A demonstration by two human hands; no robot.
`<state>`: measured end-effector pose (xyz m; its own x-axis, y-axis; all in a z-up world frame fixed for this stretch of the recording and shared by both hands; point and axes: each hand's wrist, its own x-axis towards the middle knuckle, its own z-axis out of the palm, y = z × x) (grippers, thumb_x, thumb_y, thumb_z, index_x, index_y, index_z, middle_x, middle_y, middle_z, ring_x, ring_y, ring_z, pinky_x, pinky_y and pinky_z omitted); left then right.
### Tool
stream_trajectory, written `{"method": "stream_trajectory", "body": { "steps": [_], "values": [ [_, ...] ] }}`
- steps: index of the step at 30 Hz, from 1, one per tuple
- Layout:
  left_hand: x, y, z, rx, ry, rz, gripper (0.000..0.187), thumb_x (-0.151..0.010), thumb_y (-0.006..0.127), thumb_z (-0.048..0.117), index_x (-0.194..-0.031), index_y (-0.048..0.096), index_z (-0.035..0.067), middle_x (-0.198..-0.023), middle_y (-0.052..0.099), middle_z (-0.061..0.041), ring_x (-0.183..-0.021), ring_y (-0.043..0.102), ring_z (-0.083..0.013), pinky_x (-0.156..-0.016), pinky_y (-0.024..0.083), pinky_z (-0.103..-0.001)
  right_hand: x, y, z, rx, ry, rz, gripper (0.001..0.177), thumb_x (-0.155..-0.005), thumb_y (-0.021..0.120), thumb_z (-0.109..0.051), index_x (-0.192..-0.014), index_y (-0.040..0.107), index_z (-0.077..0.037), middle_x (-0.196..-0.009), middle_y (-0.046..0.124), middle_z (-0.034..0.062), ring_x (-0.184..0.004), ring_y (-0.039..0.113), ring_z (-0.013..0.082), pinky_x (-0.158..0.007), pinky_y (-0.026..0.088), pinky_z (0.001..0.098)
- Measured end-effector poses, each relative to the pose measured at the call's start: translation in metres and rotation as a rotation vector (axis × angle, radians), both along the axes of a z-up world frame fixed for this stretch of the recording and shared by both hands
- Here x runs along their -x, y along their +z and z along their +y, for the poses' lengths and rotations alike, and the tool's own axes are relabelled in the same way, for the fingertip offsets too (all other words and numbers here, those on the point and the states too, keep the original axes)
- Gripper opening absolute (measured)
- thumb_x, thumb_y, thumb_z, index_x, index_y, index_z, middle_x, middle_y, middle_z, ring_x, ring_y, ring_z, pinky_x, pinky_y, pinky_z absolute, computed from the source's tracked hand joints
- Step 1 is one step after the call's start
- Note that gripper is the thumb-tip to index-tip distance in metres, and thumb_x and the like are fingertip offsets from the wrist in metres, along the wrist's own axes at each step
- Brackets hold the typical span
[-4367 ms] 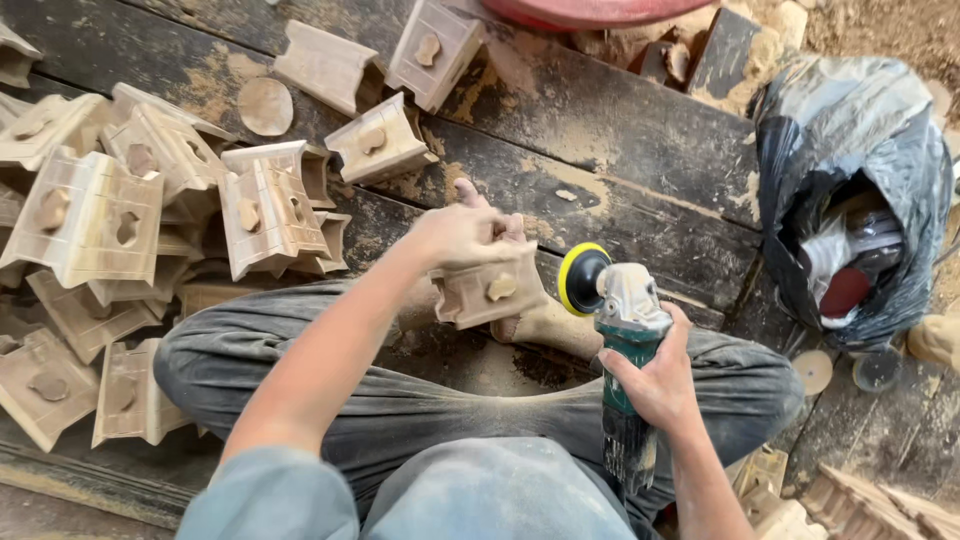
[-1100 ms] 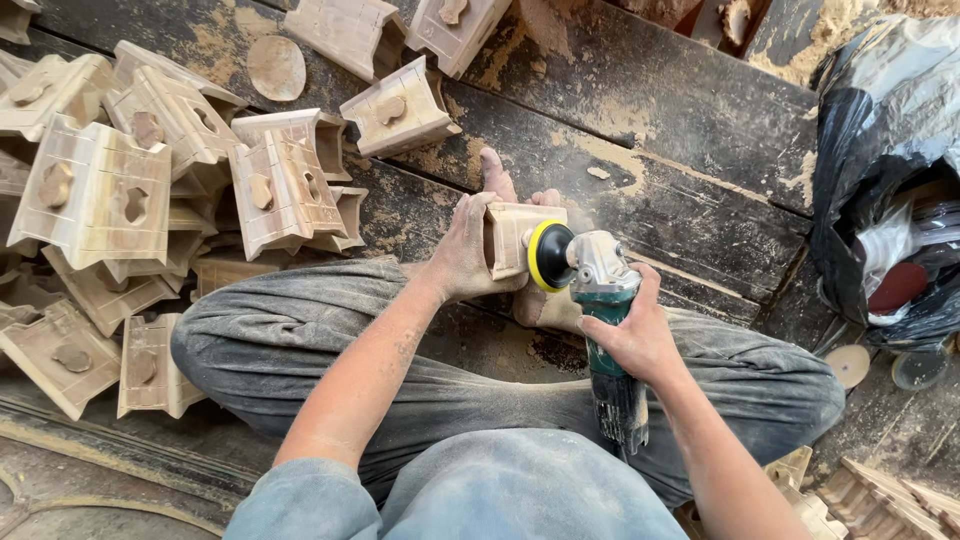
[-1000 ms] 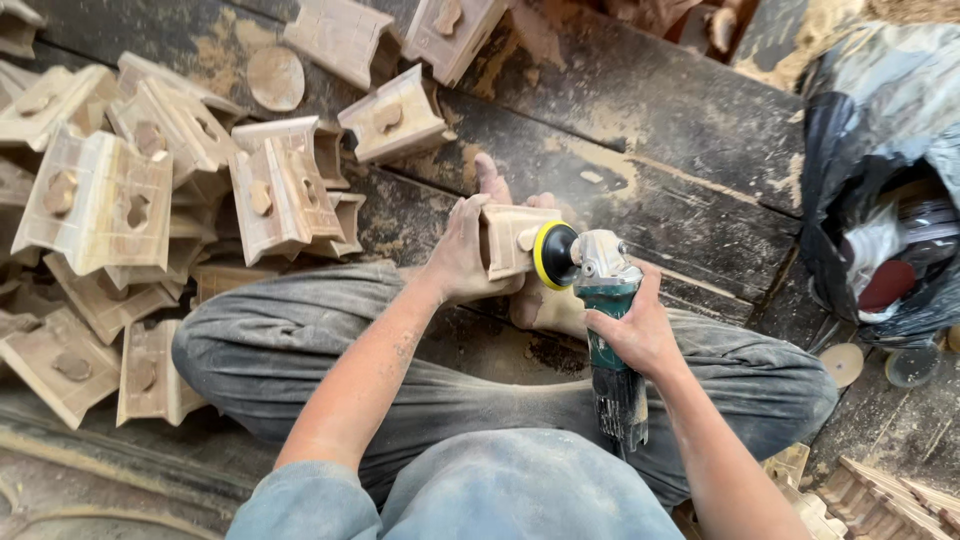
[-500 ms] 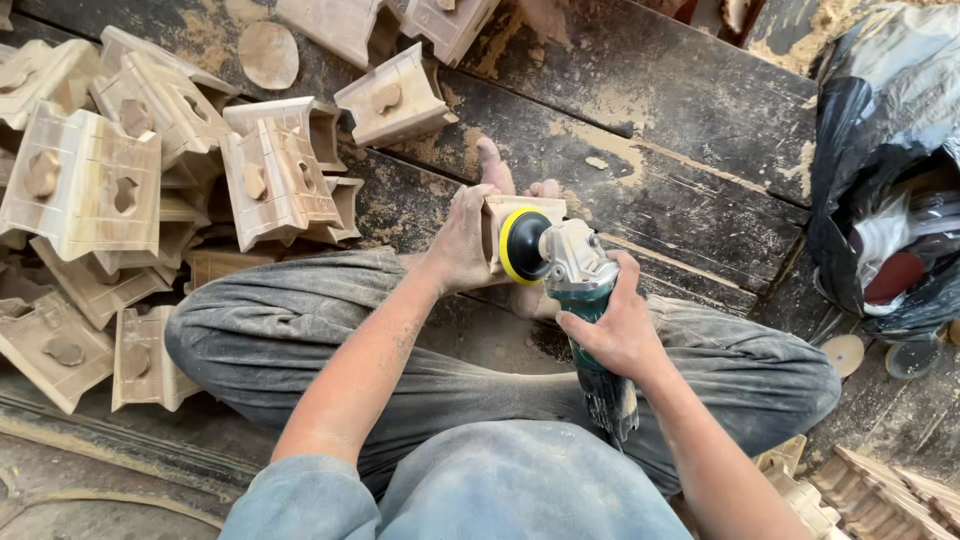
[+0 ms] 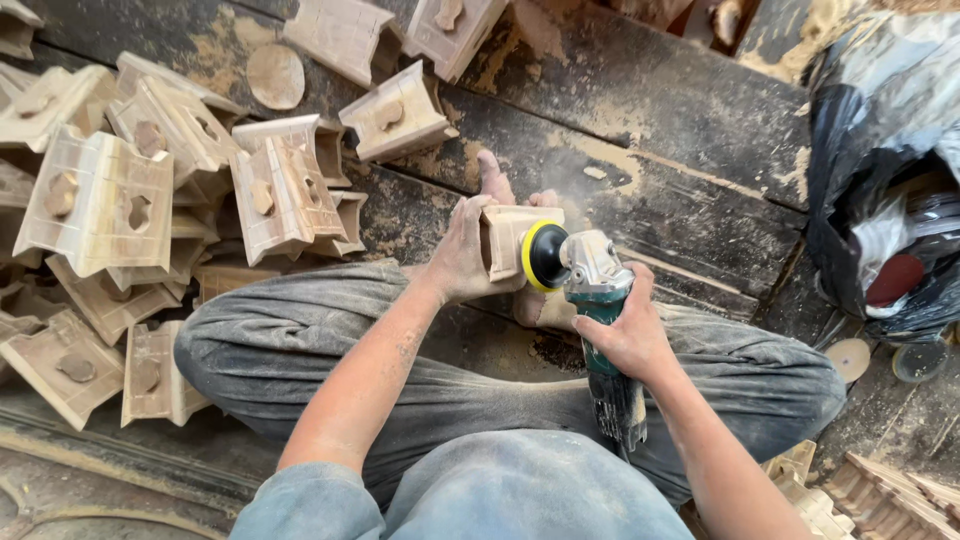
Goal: The person sands small wooden lantern-like objects using a handheld power sander.
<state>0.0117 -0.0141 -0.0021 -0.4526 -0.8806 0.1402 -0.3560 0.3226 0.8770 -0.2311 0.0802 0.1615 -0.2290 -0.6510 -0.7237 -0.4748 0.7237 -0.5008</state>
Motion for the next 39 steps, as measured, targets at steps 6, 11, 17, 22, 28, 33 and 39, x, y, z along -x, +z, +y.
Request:
{"method": "stream_trajectory", "body": {
  "steps": [6,11,17,22,28,33,39],
  "values": [
    [0.006,0.04,-0.004,-0.025,0.018,-0.03,0.121,-0.051,0.095,0.053,-0.143,0.03,0.008,-0.132,0.053,-0.016,-0.129,0.051,-0.0439,-0.124,0.025,-0.059,0.004,0.015,-0.002,-0.002,-0.083,0.023,0.094,-0.073,0.077,-0.035,-0.147,0.024,-0.01,-0.12,0.062,0.0376,-0.116,0.063,0.0522,-0.099,0.047,0.0615],
    [0.011,0.07,-0.003,0.062,0.012,-0.021,0.111,-0.056,0.093,0.037,-0.14,0.03,0.002,-0.129,0.055,-0.024,-0.124,0.054,-0.0485,-0.12,0.031,-0.061,-0.011,0.032,-0.002,0.061,-0.074,-0.059,0.092,-0.075,0.077,-0.026,-0.148,0.025,-0.007,-0.118,0.062,0.0402,-0.11,0.066,0.0523,-0.097,0.051,0.0607],
    [0.001,0.026,-0.002,0.024,0.002,-0.024,0.112,-0.052,0.09,0.047,-0.139,0.033,0.005,-0.128,0.055,-0.016,-0.125,0.055,-0.0406,-0.124,0.028,-0.054,-0.028,0.034,-0.009,-0.001,0.081,-0.034,0.1,-0.071,0.078,-0.032,-0.149,0.019,-0.014,-0.118,0.063,0.0378,-0.114,0.064,0.0541,-0.1,0.049,0.0615],
    [0.01,0.052,-0.004,0.018,0.024,0.002,0.12,-0.046,0.097,0.049,-0.14,0.033,0.01,-0.13,0.054,-0.013,-0.126,0.054,-0.0381,-0.124,0.028,-0.054,-0.025,0.023,-0.009,-0.004,0.09,-0.02,0.099,-0.07,0.078,-0.035,-0.148,0.02,-0.016,-0.119,0.063,0.0382,-0.116,0.062,0.0542,-0.1,0.049,0.0604],
    [-0.005,0.005,0.005,-0.026,-0.001,0.011,0.119,-0.048,0.098,0.049,-0.139,0.033,0.007,-0.13,0.053,-0.019,-0.125,0.053,-0.0441,-0.124,0.025,-0.058,-0.022,0.015,-0.003,0.003,0.066,-0.017,0.098,-0.071,0.079,-0.033,-0.147,0.02,-0.016,-0.12,0.062,0.0385,-0.117,0.061,0.0545,-0.101,0.048,0.0598],
    [0.005,0.028,0.002,-0.059,-0.003,-0.004,0.119,-0.048,0.098,0.047,-0.139,0.031,0.011,-0.132,0.053,-0.015,-0.128,0.053,-0.0424,-0.126,0.023,-0.058,-0.015,0.016,0.005,0.041,0.048,-0.062,0.095,-0.072,0.079,-0.027,-0.146,0.021,-0.013,-0.123,0.06,0.041,-0.116,0.061,0.0572,-0.099,0.049,0.0624],
    [0.001,0.019,0.0,-0.094,0.009,0.028,0.121,-0.047,0.099,0.056,-0.139,0.034,0.012,-0.131,0.054,-0.017,-0.127,0.053,-0.0461,-0.125,0.021,-0.06,-0.006,0.009,0.004,0.004,0.032,-0.027,0.1,-0.072,0.08,-0.031,-0.149,0.018,-0.013,-0.122,0.06,0.0399,-0.116,0.062,0.0559,-0.101,0.048,0.0626]
  ]
}}
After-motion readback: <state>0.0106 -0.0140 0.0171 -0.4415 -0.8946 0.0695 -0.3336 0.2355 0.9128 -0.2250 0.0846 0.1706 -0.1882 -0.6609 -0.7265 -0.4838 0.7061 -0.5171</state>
